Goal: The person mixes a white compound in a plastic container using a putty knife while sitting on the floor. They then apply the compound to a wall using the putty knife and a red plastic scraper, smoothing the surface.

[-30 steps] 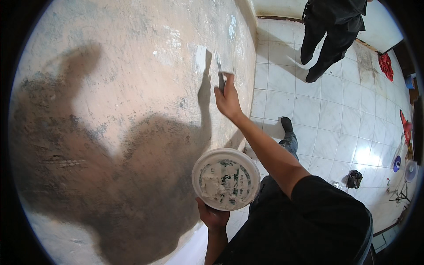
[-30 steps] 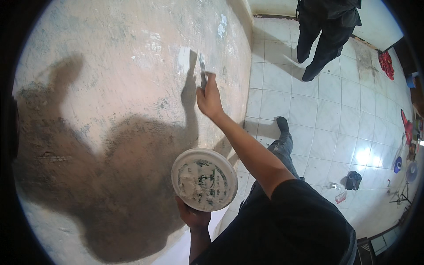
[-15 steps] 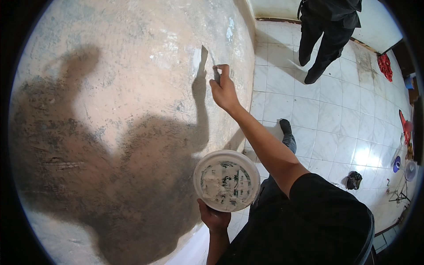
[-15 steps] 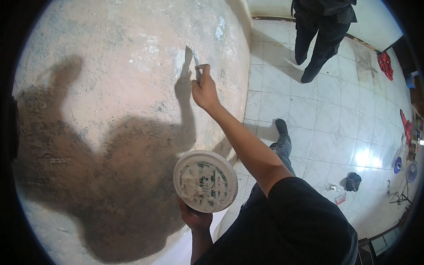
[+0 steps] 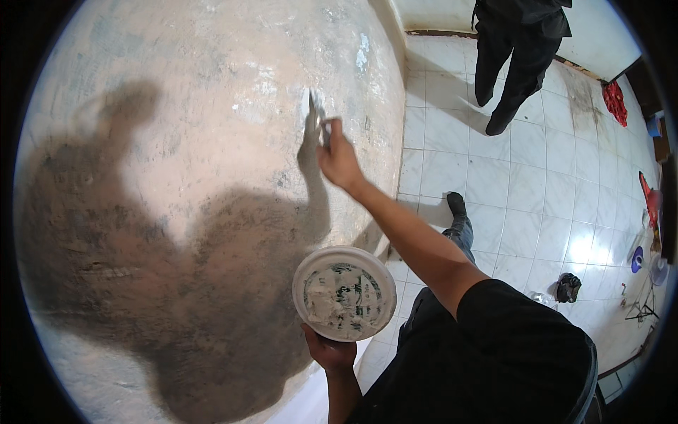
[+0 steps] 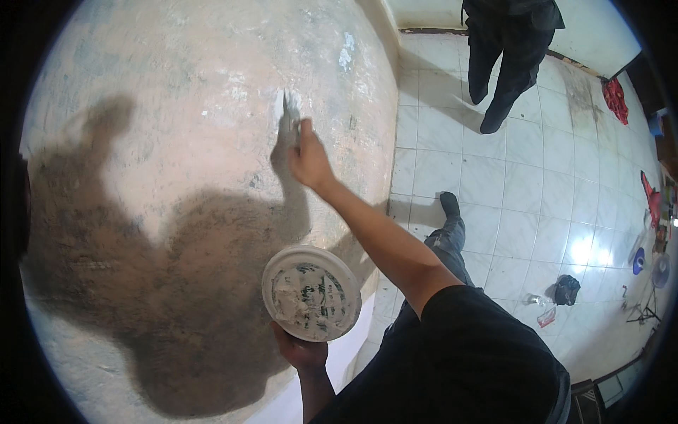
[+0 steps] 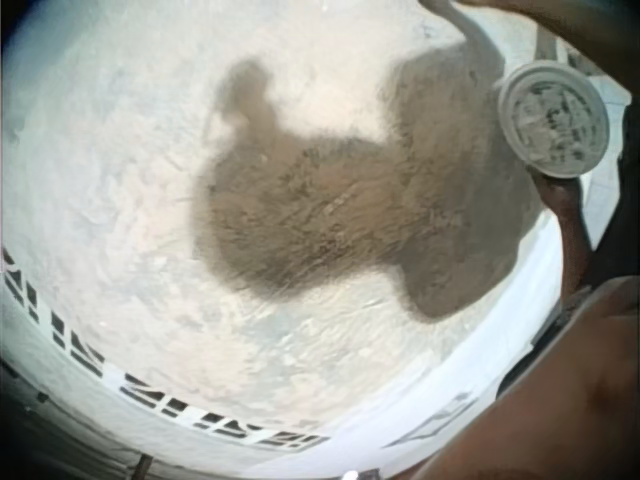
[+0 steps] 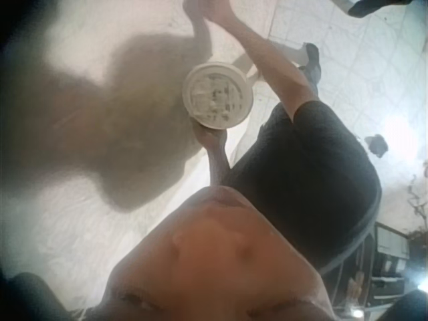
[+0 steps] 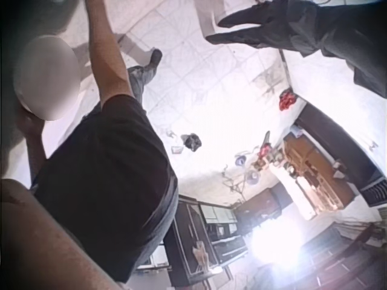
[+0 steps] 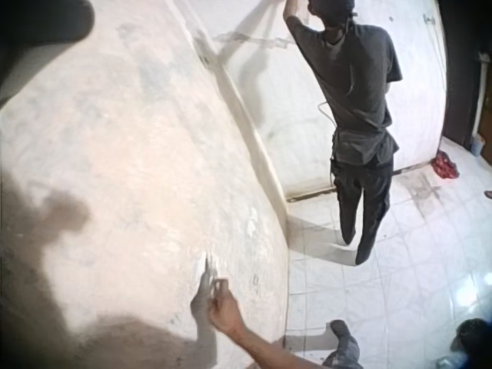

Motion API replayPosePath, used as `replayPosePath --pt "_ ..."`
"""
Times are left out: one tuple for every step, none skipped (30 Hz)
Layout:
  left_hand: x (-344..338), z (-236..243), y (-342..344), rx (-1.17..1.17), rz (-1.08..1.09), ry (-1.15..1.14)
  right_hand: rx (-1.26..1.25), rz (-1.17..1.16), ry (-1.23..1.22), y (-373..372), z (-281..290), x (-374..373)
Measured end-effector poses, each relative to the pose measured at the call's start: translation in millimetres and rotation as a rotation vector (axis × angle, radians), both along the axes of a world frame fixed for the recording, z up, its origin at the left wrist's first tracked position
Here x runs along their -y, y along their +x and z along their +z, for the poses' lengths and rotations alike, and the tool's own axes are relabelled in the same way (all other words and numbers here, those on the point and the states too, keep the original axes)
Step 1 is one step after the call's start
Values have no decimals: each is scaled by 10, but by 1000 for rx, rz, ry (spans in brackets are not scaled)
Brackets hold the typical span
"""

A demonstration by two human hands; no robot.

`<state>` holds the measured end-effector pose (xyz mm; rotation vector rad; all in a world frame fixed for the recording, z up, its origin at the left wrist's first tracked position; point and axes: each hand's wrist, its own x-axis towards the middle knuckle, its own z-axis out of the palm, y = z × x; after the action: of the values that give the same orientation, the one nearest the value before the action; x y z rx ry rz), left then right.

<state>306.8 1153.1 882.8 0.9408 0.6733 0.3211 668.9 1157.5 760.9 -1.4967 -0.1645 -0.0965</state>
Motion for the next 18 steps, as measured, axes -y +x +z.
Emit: replayPosePath --pt "10 39 35 18 41 -54 -9 20 -32 -250 -34 -86" --pt "51 95 68 -67 60 31 49 60 -23 -543 -63 -112" --pt "126 144 81 -149 84 118 143 66 -45 -824 -8 -42" --pt "119 155 84 -150 88 121 -72 244 20 -1073 171 130" --pt "116 168 98 -148 87 125 -86 240 31 -1050 210 242" --pt "88 152 88 -70 64 40 -107 237 38 -1037 216 339" --pt "64 128 69 4 39 -48 -130 233 42 -1024 238 400" --pt "39 108 44 -6 13 -38 -124 172 15 -855 280 435" --pt "2 87 24 -13 -14 -27 -113 110 -11 -567 322 463" --pt "-17 70 16 -16 -40 -15 -126 80 -9 -261 400 481" --pt "-21 51 6 -2 -43 -32 -138 49 -8 -45 460 478" --pt "-30 32 -6 10 -50 -51 -138 73 3 10 448 440" --pt "-47 30 1 26 -61 -67 -135 94 15 61 420 379" --pt "-60 42 10 7 -64 -44 -129 117 32 99 422 319" --pt "-53 45 10 -12 -69 -20 -109 153 -25 -64 404 270" --pt "-49 45 6 -30 -64 7 -79 206 -12 -292 445 275" --pt "-42 62 13 -17 -46 -34 -50 258 0 -474 477 336" --pt "-28 83 27 -3 -30 -74 -52 279 4 -550 493 421"
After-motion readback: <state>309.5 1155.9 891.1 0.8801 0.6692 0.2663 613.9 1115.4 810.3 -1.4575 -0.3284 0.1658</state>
